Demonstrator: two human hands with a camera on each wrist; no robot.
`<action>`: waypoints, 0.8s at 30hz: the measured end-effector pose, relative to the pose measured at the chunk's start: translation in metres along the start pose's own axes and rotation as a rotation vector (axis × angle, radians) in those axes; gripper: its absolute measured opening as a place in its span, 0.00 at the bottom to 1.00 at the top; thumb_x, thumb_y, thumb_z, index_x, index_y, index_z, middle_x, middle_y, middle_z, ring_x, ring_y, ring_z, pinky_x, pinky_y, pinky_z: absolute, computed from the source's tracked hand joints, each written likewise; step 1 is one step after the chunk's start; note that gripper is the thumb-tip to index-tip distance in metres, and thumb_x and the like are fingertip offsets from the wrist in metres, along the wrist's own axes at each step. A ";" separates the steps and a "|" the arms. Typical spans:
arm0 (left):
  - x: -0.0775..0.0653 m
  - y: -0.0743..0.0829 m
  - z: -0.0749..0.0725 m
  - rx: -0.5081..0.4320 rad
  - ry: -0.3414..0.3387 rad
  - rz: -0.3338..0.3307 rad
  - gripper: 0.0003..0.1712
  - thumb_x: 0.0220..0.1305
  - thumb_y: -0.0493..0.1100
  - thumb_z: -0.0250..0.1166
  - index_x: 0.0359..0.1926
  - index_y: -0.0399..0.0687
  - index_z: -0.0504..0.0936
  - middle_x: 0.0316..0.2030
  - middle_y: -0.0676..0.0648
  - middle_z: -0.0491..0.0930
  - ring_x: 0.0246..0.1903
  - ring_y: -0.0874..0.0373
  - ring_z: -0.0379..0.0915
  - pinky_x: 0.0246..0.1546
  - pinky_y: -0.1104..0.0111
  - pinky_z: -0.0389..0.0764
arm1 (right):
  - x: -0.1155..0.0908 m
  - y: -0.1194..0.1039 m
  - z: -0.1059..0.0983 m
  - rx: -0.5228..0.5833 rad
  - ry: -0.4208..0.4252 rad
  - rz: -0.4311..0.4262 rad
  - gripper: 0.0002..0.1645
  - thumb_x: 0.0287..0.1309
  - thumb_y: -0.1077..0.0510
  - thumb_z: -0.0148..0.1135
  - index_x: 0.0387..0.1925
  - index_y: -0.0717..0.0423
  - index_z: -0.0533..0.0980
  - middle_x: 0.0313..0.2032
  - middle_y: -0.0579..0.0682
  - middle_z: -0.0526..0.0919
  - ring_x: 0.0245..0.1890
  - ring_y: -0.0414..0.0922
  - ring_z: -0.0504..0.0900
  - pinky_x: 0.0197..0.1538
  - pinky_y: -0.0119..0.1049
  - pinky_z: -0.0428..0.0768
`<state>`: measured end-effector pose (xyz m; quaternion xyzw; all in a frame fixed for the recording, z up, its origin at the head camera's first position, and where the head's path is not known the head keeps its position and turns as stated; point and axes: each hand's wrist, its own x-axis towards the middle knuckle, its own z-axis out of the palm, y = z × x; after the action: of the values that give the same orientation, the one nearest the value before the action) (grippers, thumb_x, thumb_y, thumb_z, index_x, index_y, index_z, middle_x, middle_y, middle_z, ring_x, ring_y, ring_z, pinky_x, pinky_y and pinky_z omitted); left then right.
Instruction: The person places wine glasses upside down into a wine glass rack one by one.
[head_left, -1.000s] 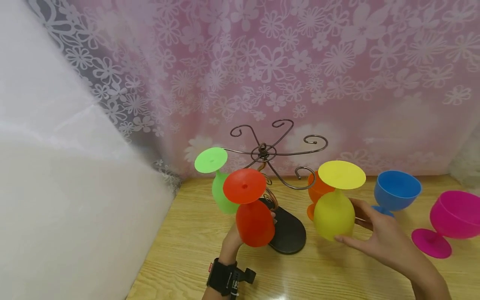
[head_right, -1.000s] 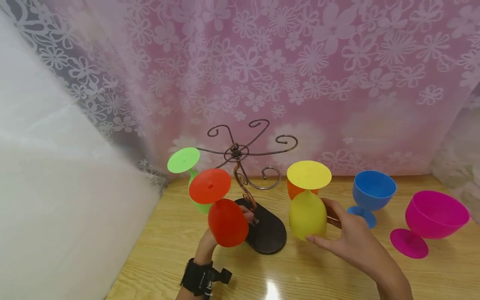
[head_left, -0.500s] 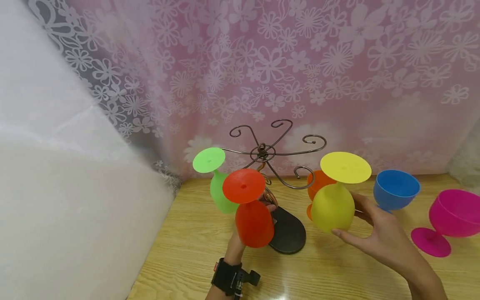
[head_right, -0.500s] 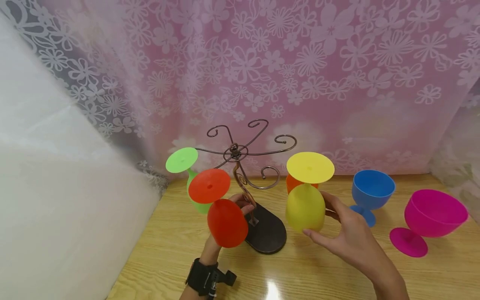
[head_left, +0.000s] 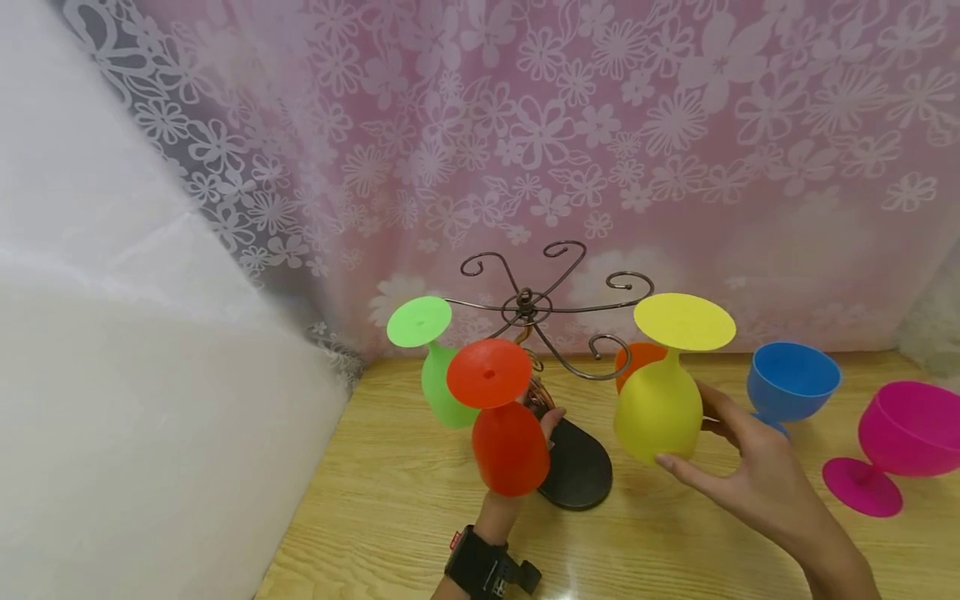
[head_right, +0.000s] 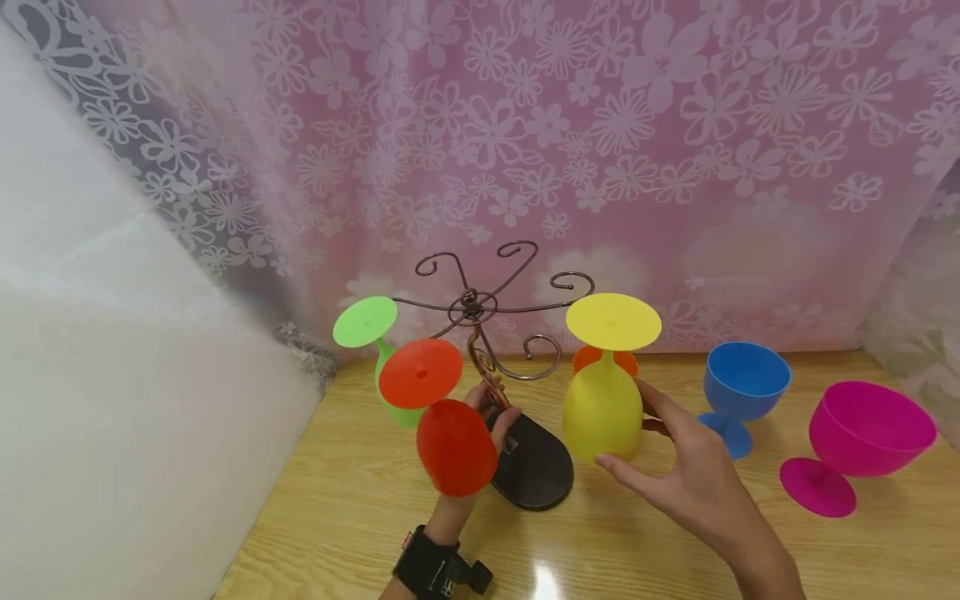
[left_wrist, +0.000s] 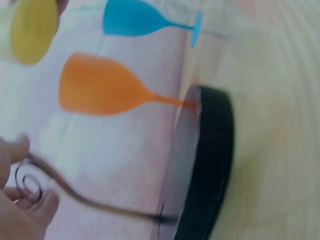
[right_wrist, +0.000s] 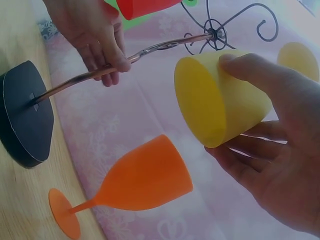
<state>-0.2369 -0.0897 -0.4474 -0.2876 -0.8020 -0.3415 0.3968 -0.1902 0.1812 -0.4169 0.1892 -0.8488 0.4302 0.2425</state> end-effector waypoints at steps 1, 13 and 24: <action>-0.002 0.002 0.005 -0.052 0.057 -0.076 0.15 0.70 0.37 0.67 0.55 0.38 0.78 0.22 0.49 0.70 0.24 0.60 0.69 0.30 0.76 0.76 | 0.000 0.000 0.001 -0.004 0.003 -0.006 0.58 0.38 0.60 0.88 0.73 0.52 0.69 0.56 0.52 0.83 0.50 0.23 0.77 0.51 0.13 0.72; -0.014 0.006 0.023 -0.220 0.240 -0.239 0.34 0.63 0.32 0.72 0.68 0.40 0.69 0.40 0.43 0.76 0.45 0.51 0.74 0.51 0.72 0.80 | 0.002 -0.009 0.014 0.000 0.008 0.006 0.58 0.39 0.56 0.88 0.73 0.56 0.69 0.60 0.57 0.81 0.51 0.46 0.83 0.52 0.12 0.70; -0.014 0.011 0.022 -0.279 0.222 -0.219 0.27 0.64 0.32 0.71 0.61 0.36 0.71 0.35 0.45 0.74 0.38 0.54 0.73 0.41 0.73 0.80 | 0.002 -0.011 0.020 0.079 -0.004 0.002 0.59 0.40 0.63 0.87 0.74 0.52 0.66 0.63 0.56 0.77 0.59 0.23 0.71 0.57 0.16 0.71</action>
<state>-0.2312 -0.0690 -0.4658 -0.2116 -0.7246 -0.5201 0.3995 -0.1916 0.1584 -0.4192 0.1986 -0.8318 0.4633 0.2325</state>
